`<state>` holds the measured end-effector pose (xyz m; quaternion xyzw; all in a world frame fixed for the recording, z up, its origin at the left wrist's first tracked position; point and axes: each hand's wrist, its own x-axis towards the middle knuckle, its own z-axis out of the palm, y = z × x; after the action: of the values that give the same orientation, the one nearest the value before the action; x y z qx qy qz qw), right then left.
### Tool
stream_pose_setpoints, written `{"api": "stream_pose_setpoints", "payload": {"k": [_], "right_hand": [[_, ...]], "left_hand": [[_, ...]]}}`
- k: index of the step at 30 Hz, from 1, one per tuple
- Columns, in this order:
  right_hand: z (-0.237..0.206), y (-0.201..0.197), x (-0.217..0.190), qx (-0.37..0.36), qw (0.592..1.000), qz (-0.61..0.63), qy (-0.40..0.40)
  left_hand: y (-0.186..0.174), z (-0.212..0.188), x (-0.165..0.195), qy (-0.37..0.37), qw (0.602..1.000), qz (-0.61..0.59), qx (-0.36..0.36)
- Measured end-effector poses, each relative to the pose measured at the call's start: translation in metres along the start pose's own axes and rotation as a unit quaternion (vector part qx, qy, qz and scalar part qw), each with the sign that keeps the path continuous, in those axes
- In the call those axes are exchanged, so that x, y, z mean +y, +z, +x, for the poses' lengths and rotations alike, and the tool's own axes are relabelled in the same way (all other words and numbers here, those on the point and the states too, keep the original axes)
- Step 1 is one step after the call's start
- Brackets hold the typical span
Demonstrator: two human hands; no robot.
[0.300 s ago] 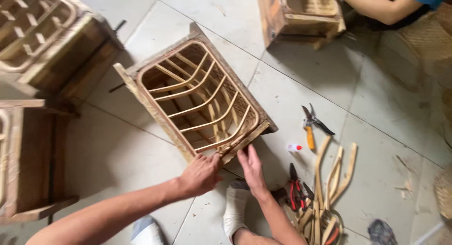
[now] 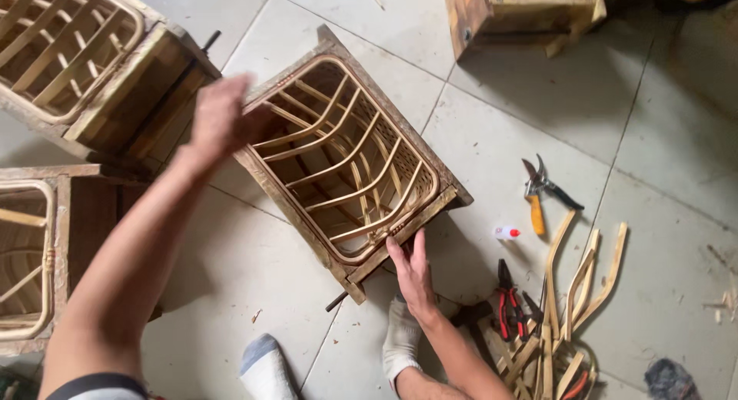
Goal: The person kneels on the floor working a woven bamboo basket inside a wooden mold frame. They loosen and pull curved bamboo ribs from the basket rim, tap the mold pegs with a hammer, trim edges with a knife, and lift the finished woven basket out of the wooden form.
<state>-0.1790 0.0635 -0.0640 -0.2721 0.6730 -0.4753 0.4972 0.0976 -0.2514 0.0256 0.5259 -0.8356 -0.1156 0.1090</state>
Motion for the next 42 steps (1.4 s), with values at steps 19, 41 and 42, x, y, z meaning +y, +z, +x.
{"api": "stream_pose_setpoints", "payload": {"k": [19,41,42], "right_hand": [[0.058,-0.032,-0.015,0.012,0.959,-0.119,-0.258],[-0.050,0.004,0.021,-0.275,0.937,-0.205,-0.066],[-0.049,0.008,0.015,-0.278,0.938,-0.198,-0.055]], "left_hand": [[0.020,-0.272,-0.008,-0.262,0.841,-0.159,-0.445],[-0.002,-0.257,-0.050,-0.151,0.984,-0.050,-0.080],[0.010,-0.272,-0.050,-0.228,0.962,-0.112,-0.103]]}}
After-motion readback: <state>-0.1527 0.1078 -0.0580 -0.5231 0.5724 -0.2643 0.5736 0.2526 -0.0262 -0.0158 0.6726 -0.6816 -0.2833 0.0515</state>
